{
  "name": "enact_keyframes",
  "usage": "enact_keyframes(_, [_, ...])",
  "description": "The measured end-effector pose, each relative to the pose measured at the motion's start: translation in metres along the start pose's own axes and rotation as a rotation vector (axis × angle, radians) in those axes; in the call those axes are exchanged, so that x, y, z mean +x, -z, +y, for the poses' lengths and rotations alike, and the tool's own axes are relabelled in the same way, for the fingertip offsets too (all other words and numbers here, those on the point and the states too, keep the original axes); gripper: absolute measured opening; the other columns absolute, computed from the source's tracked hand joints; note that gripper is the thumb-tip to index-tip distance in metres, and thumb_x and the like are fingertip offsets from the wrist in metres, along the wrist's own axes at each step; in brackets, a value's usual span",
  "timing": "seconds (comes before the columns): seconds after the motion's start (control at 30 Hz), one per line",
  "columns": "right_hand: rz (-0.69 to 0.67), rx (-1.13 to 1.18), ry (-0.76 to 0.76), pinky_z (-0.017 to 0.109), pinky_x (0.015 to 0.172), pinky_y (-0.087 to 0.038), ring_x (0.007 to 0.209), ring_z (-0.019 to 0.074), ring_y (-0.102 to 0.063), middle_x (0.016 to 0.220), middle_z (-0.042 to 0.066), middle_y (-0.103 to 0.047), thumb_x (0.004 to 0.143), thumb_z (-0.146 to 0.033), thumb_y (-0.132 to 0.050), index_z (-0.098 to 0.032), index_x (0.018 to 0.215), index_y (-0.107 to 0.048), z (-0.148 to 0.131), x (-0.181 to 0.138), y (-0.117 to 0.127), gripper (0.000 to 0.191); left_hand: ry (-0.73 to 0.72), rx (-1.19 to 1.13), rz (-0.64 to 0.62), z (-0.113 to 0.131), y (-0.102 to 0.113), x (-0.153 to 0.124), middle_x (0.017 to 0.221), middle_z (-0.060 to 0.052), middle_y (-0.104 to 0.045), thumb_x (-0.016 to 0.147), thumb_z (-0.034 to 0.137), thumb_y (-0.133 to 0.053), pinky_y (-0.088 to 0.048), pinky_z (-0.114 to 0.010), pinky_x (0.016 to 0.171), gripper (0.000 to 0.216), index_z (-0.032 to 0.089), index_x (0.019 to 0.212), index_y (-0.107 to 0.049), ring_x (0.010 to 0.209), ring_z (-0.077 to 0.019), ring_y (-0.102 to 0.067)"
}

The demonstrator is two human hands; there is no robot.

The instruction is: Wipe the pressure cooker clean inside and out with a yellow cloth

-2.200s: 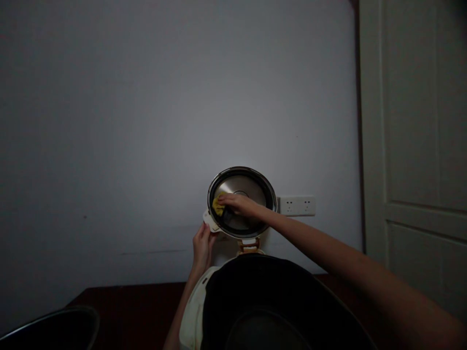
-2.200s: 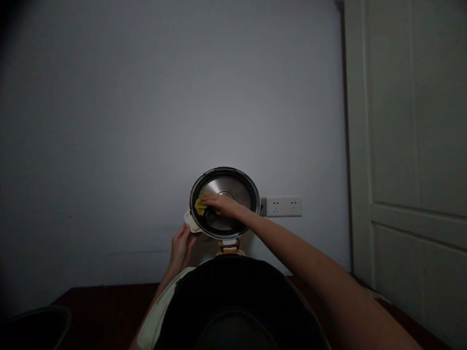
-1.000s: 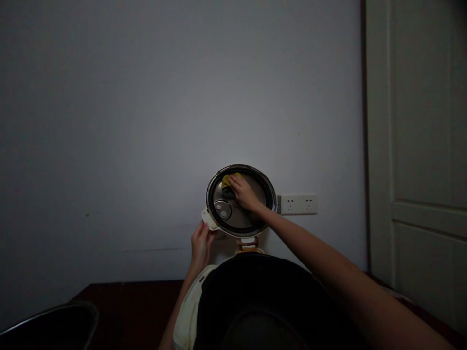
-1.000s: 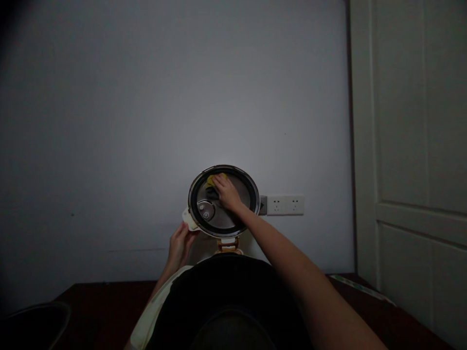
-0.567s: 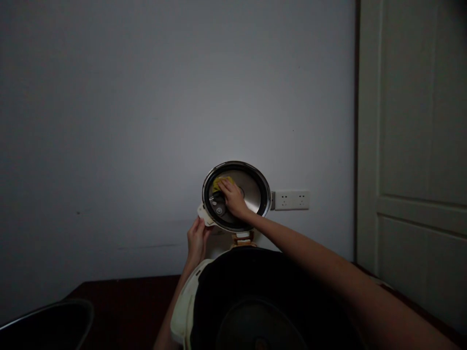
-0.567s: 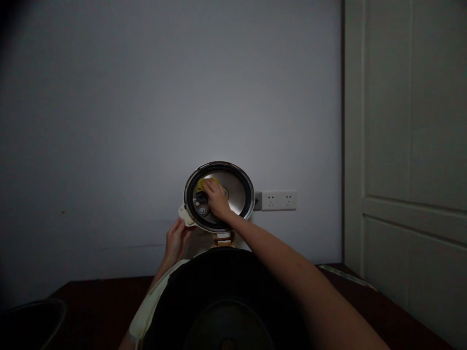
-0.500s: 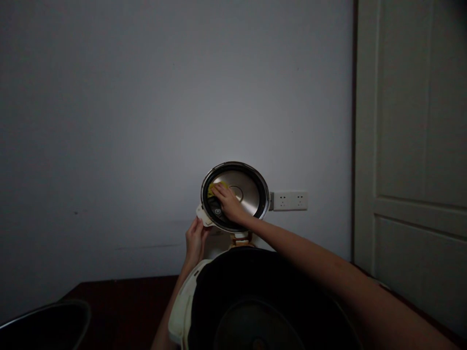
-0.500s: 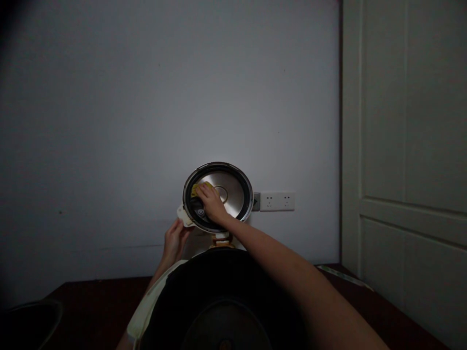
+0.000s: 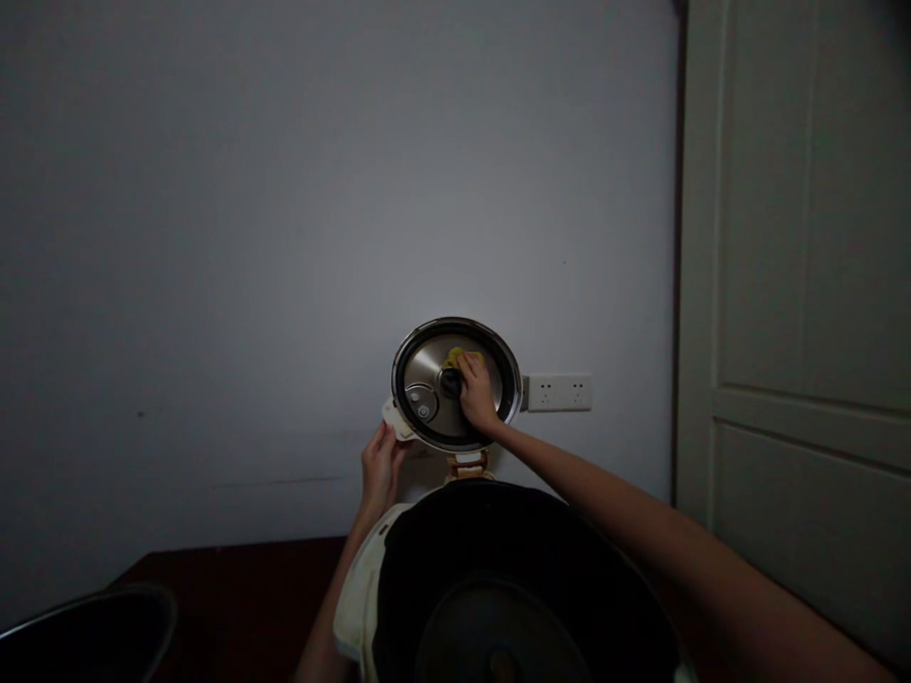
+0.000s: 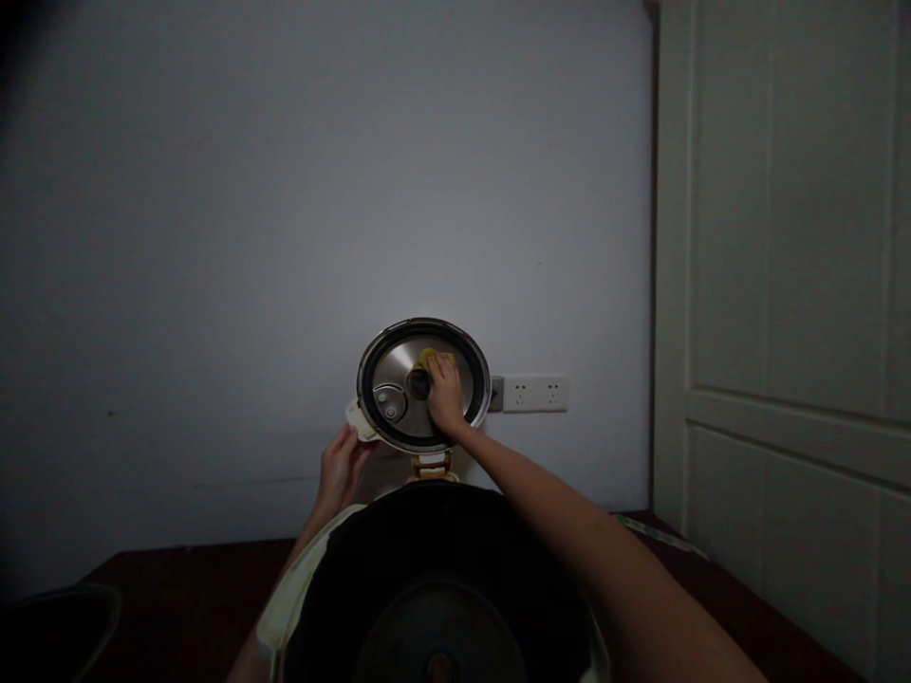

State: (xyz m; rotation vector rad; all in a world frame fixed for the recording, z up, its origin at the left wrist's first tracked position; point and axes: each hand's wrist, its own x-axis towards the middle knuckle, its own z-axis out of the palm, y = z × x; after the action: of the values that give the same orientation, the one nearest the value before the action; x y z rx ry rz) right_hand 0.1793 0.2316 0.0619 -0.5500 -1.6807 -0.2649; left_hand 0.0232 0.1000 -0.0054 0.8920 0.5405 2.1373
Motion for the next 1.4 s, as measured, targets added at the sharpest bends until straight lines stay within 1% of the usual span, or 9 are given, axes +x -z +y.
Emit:
enact_keyframes(0.17, [-0.249,0.018,0.2,0.052,0.111,-0.023,0.138,0.0228,-0.026,0.143,0.013,-0.043,0.075,0.004,-0.035,-0.016,0.138,-0.043,-0.036,-0.026,-0.015,0.067,0.005,-0.002,-0.003,-0.001,-0.001,0.001,0.107,-0.009,-0.068,0.074,0.024,-0.069,-0.045,-0.04,0.096,0.024,0.016,0.097,-0.069,0.098,-0.0193,-0.063])
enact_keyframes(0.27, [-0.318,0.011,0.253,0.051,0.112,-0.023,0.138,0.0223,-0.025,0.144,0.014,-0.041,0.072,0.005,-0.036,-0.015,0.139,-0.041,-0.033,-0.026,-0.008,0.071,0.007,0.004,0.0,-0.001,0.0,0.001,0.108,-0.008,-0.068,0.075,0.024,-0.068,-0.046,-0.039,0.095,0.024,0.016,0.098,-0.069,0.097,-0.0183,-0.063])
enact_keyframes(0.53, [-0.207,-0.149,-0.022,0.051,0.113,-0.022,0.14,0.026,-0.022,0.147,0.02,-0.034,0.064,0.006,-0.036,-0.005,0.138,-0.039,0.013,-0.005,0.032,0.075,0.033,0.016,0.013,0.003,-0.001,-0.001,0.107,-0.008,-0.068,0.075,0.023,-0.068,-0.044,-0.041,0.096,0.026,0.017,0.099,-0.07,0.098,-0.0204,-0.064])
enact_keyframes(0.8, [-0.512,-0.254,-0.056,0.055,0.112,-0.016,0.142,0.0342,-0.005,0.15,0.03,-0.015,0.064,0.002,-0.045,0.007,0.143,-0.019,-0.035,-0.051,0.017,0.083,0.059,0.013,0.056,0.003,-0.003,0.0,0.103,-0.007,-0.069,0.075,0.019,-0.067,-0.044,-0.039,0.096,0.025,0.015,0.1,-0.068,0.094,-0.0173,-0.064])
enact_keyframes(0.93, [-0.607,-0.317,0.001,0.054,0.113,-0.014,0.142,0.0324,-0.003,0.151,0.029,-0.011,0.064,0.002,-0.046,0.003,0.145,-0.014,-0.031,-0.037,0.032,0.087,0.056,0.02,0.053,0.002,-0.002,0.001,0.103,-0.006,-0.069,0.077,0.02,-0.065,-0.045,-0.038,0.095,0.023,0.015,0.099,-0.069,0.091,-0.0162,-0.064])
enact_keyframes(1.07, [-0.584,-0.469,-0.104,0.054,0.113,-0.017,0.142,0.0307,-0.013,0.15,0.029,-0.016,0.072,0.003,-0.04,0.003,0.145,-0.016,-0.025,-0.006,0.05,0.076,0.065,0.019,0.061,0.003,-0.002,0.001,0.104,-0.006,-0.069,0.077,0.02,-0.066,-0.045,-0.038,0.095,0.023,0.015,0.1,-0.069,0.092,-0.016,-0.064])
enact_keyframes(1.2, [-0.619,-0.55,-0.171,0.052,0.102,-0.036,0.13,0.0367,-0.039,0.136,0.035,-0.039,0.08,0.0,-0.039,0.008,0.131,-0.043,-0.039,0.006,0.059,0.052,0.067,0.009,0.054,0.005,-0.004,0.0,0.107,-0.007,-0.068,0.078,0.018,-0.064,-0.046,-0.038,0.094,0.022,0.015,0.1,-0.068,0.092,-0.0163,-0.064])
enact_keyframes(1.3, [-0.713,-0.566,-0.146,0.043,0.087,-0.048,0.105,0.0337,-0.061,0.108,0.027,-0.064,0.08,-0.005,-0.046,-0.003,0.107,-0.066,-0.06,0.0,0.061,0.033,0.06,0.009,0.057,0.005,-0.005,-0.001,0.107,-0.007,-0.068,0.078,0.019,-0.065,-0.046,-0.038,0.094,0.022,0.015,0.099,-0.068,0.095,-0.017,-0.064])
enact_keyframes(1.4, [-0.787,-0.547,-0.067,0.037,0.079,-0.051,0.092,0.0297,-0.067,0.095,0.019,-0.07,0.08,-0.008,-0.049,-0.01,0.095,-0.071,-0.082,-0.01,0.058,0.026,0.072,0.005,0.071,0.006,-0.006,-0.002,0.103,-0.006,-0.069,0.077,0.018,-0.065,-0.046,-0.038,0.094,0.022,0.015,0.099,-0.068,0.094,-0.0173,-0.064])
